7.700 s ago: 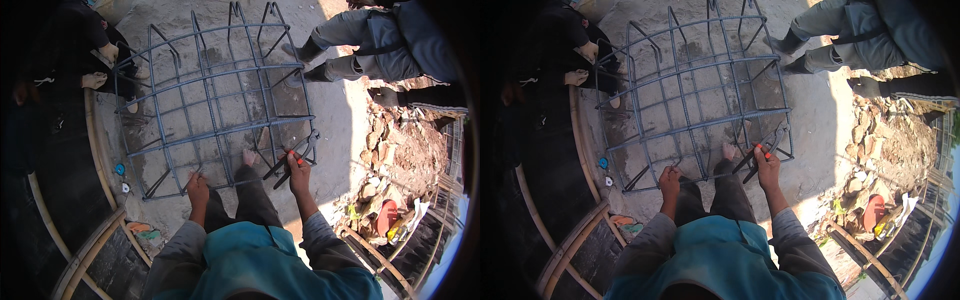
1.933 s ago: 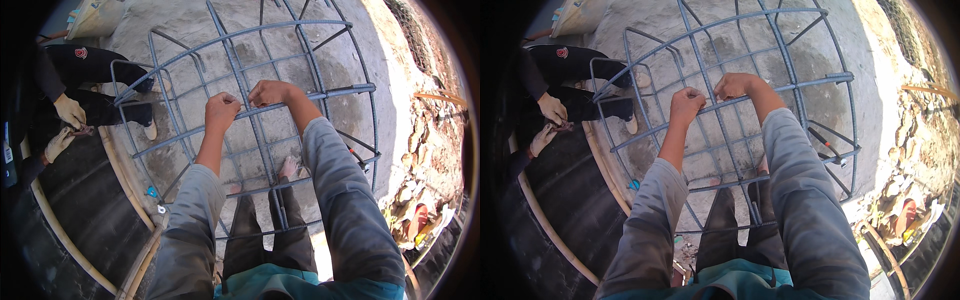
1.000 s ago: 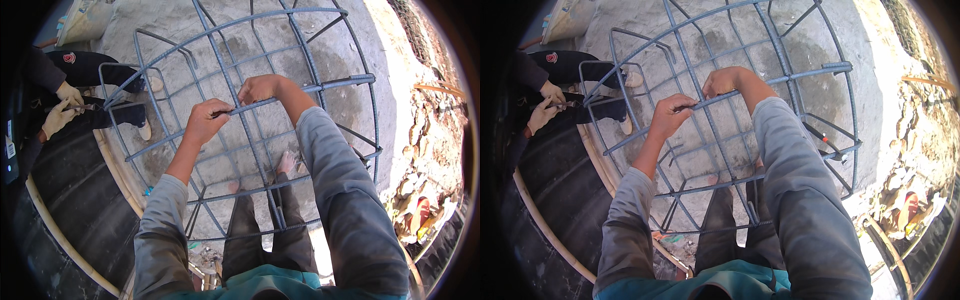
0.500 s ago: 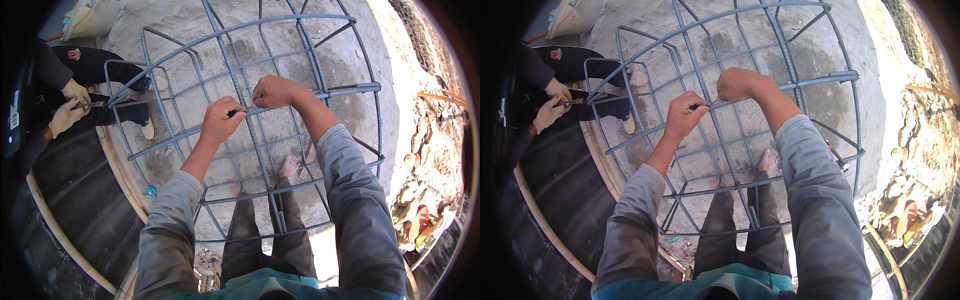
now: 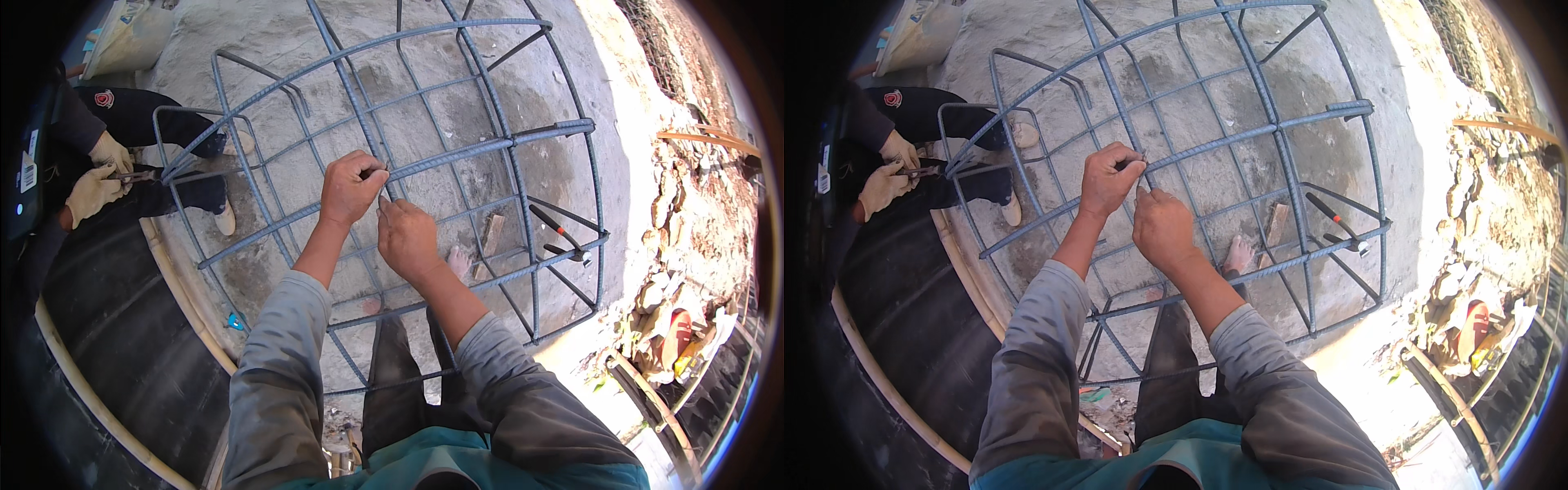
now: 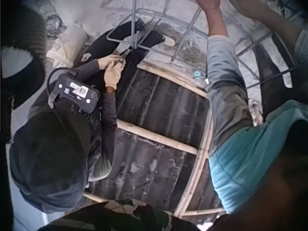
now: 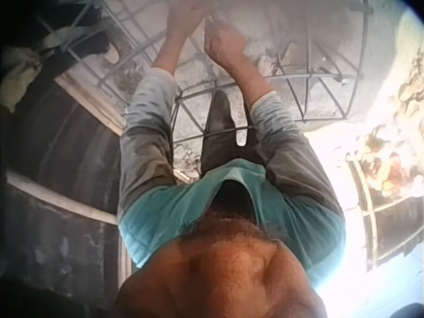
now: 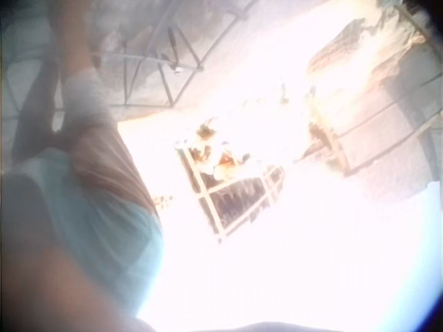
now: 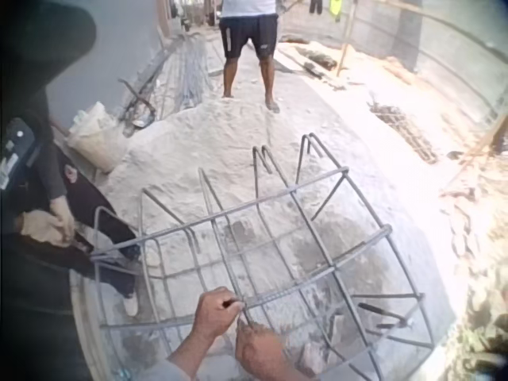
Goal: The person assembles a metal rebar frame by hand and using pliers, securing individual bars together with wire ties at multiple points.
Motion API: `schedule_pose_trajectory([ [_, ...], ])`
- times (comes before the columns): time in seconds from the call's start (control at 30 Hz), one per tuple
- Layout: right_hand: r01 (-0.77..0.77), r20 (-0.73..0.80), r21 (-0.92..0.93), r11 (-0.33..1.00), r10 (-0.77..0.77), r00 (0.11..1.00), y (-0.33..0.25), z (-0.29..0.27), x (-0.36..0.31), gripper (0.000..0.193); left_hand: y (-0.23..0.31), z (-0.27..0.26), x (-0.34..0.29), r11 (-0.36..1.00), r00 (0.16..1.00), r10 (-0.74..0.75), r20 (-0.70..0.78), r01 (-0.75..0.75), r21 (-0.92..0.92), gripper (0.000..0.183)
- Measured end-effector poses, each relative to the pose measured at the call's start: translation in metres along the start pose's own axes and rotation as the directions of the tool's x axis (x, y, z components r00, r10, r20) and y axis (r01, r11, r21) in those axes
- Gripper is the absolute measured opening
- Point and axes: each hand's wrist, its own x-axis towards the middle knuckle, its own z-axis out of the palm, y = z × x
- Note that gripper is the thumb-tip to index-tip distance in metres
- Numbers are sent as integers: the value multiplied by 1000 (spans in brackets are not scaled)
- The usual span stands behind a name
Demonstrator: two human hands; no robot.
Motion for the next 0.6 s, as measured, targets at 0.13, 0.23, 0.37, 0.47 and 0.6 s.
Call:
schedule_pose_trajectory([
  [0.13, -5, 19, 36, 999, 4, 1000, 10, 7, -3, 19, -5, -2, -6, 997, 996, 70, 52, -72, 33, 8],
  [0.23, 15, 98, -46, 999, -10, 995, 7, 0, -2, 18, -5, -6, -5, 991, 989, 101, 112, -109, 73, 14],
  [0.37, 106, 41, -2, 994, -106, 993, 16, -7, -5, 19, 0, -9, -7, 966, 970, 171, 174, -200, 162, 20],
  [0.47, -126, 79, 181, 975, 113, 990, 24, 0, -4, 21, 0, -10, -7, 958, 959, 191, 210, -229, 174, 22],
  [0.6, -336, -6, 298, 893, 354, 935, 19, 9, -2, 23, 3, -12, -6, 951, 947, 213, 243, -257, 169, 23],
])
